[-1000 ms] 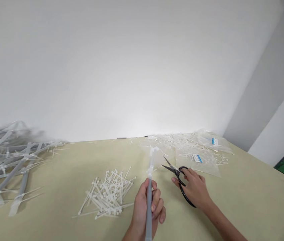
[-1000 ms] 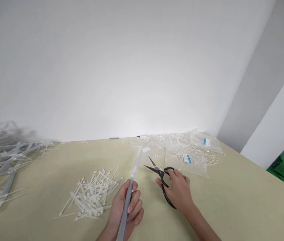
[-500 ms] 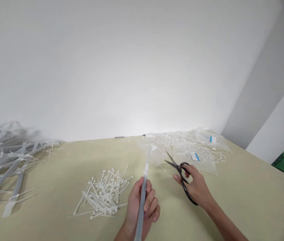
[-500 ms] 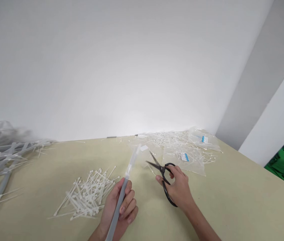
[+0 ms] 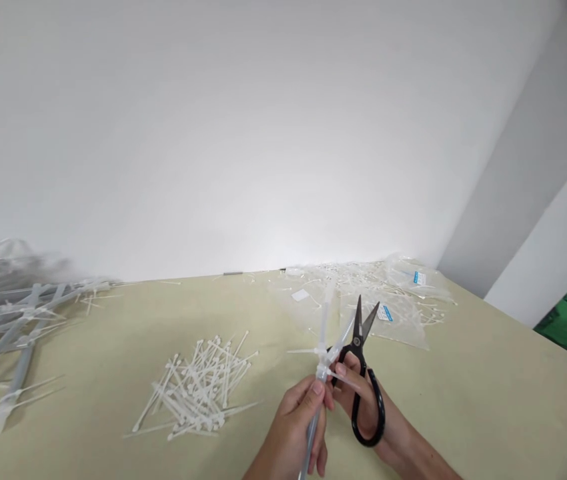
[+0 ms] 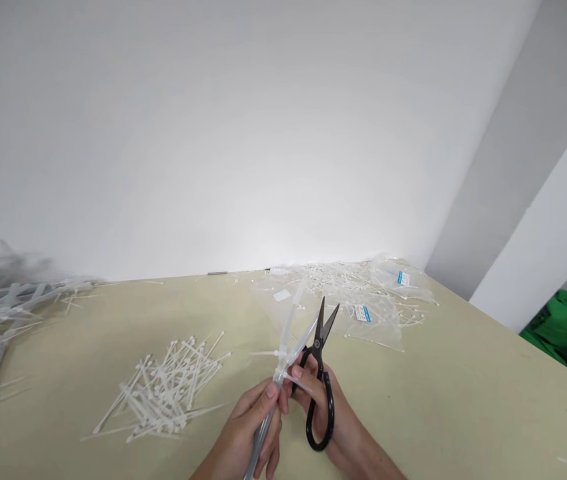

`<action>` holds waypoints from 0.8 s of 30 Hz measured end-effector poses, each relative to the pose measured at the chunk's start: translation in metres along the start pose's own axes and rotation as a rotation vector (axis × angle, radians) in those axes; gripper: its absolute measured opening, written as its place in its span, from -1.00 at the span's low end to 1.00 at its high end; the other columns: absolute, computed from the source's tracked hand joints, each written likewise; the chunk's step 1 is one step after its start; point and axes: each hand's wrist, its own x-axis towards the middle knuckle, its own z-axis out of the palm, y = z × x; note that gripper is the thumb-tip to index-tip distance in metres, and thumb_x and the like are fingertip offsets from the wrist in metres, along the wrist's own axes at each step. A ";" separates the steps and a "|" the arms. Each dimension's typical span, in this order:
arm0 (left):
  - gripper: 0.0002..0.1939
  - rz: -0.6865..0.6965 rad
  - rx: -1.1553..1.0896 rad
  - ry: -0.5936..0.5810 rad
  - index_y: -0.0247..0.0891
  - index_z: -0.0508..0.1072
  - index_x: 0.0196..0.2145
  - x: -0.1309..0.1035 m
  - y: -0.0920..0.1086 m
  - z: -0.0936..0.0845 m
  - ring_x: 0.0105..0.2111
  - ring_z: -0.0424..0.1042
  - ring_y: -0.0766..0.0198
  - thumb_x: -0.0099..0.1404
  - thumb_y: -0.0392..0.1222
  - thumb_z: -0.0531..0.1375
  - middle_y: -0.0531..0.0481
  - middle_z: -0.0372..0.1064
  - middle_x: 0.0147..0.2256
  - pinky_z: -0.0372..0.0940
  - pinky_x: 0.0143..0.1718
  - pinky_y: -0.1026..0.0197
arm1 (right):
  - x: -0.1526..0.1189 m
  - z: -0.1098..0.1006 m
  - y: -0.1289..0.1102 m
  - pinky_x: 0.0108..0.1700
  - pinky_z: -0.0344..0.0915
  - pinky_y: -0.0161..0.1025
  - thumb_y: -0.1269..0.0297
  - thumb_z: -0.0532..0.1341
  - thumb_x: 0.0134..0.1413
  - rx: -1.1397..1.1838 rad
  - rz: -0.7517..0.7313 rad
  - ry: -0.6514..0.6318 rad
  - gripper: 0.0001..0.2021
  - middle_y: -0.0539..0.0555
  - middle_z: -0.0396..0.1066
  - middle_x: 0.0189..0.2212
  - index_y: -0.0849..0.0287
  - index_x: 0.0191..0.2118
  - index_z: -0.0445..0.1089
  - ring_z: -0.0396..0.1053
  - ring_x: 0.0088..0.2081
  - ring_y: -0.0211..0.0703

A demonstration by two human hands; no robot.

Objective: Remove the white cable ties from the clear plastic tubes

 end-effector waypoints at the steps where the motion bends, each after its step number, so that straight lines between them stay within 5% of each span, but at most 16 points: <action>1: -0.64 0.007 -0.020 -0.015 -0.27 0.29 -0.46 0.000 0.000 0.001 -0.89 -0.13 0.50 0.26 0.10 0.05 0.21 0.03 -0.84 0.06 -0.82 0.41 | -0.001 0.002 0.000 -0.27 0.23 -0.20 0.11 0.24 0.03 0.020 0.020 -0.004 -0.82 -0.03 0.28 -0.52 0.10 -0.32 0.34 0.25 -0.46 -0.20; 10: -0.59 -0.050 -0.140 -0.015 -0.25 0.27 -0.51 0.001 -0.004 0.008 -0.88 -0.13 0.49 0.18 0.18 0.09 0.21 -0.02 -0.86 0.08 -0.83 0.39 | -0.010 -0.001 0.013 -0.05 0.20 -0.19 0.15 0.27 0.01 0.046 0.071 0.082 -0.76 0.06 0.36 -0.21 0.09 -0.19 0.37 0.29 -0.13 -0.10; 16: -0.62 -0.044 0.178 0.081 -0.24 0.28 -0.49 -0.004 -0.003 0.009 -0.84 -0.14 0.48 0.19 0.16 0.11 0.24 -0.07 -0.81 -0.01 -0.82 0.40 | -0.016 0.006 0.009 -0.11 0.23 -0.22 0.18 0.26 0.03 0.068 0.018 0.103 -0.80 0.03 0.36 -0.29 0.08 -0.21 0.37 0.30 -0.21 -0.15; 24: -0.69 0.019 0.356 0.261 -0.24 0.39 -0.43 -0.007 0.002 0.015 -0.77 -0.01 0.45 0.11 0.09 0.19 0.13 0.18 -0.68 -0.14 -0.78 0.37 | -0.015 0.010 0.013 -0.12 0.24 -0.23 0.06 0.28 -0.02 -0.155 0.056 0.257 -0.71 0.04 0.38 -0.34 0.14 -0.24 0.35 0.31 -0.23 -0.11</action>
